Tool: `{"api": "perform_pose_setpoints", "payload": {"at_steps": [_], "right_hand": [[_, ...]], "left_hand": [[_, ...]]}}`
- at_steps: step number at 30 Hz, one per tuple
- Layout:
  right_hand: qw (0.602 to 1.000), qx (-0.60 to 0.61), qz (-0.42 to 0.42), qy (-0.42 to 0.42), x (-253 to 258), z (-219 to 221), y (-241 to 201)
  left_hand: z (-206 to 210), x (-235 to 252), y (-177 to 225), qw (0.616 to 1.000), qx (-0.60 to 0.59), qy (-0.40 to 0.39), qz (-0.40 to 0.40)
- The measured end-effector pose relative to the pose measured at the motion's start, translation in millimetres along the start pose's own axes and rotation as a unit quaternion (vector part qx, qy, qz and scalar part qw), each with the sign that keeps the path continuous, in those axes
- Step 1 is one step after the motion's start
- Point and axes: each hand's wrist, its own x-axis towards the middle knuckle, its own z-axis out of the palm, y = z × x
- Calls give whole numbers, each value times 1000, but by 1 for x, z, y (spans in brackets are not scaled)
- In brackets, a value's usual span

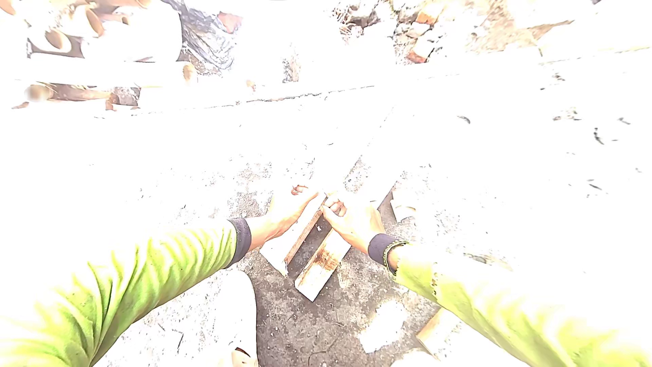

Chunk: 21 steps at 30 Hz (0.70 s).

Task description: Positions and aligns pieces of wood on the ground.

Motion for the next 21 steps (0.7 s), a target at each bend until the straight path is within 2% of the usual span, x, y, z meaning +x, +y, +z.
{"api": "perform_pose_setpoints", "payload": {"at_steps": [6,15,21], "right_hand": [[1000,-5,-4,5,-1,1,2],[1000,0,6,0,-2,1,4],[1000,9,11,-20,2,0,7]], "left_hand": [[-2,6,2,999,45,-25,-16],[3,5,1,998,66,-4,-5],[4,5,-7,996,77,5,53]]}}
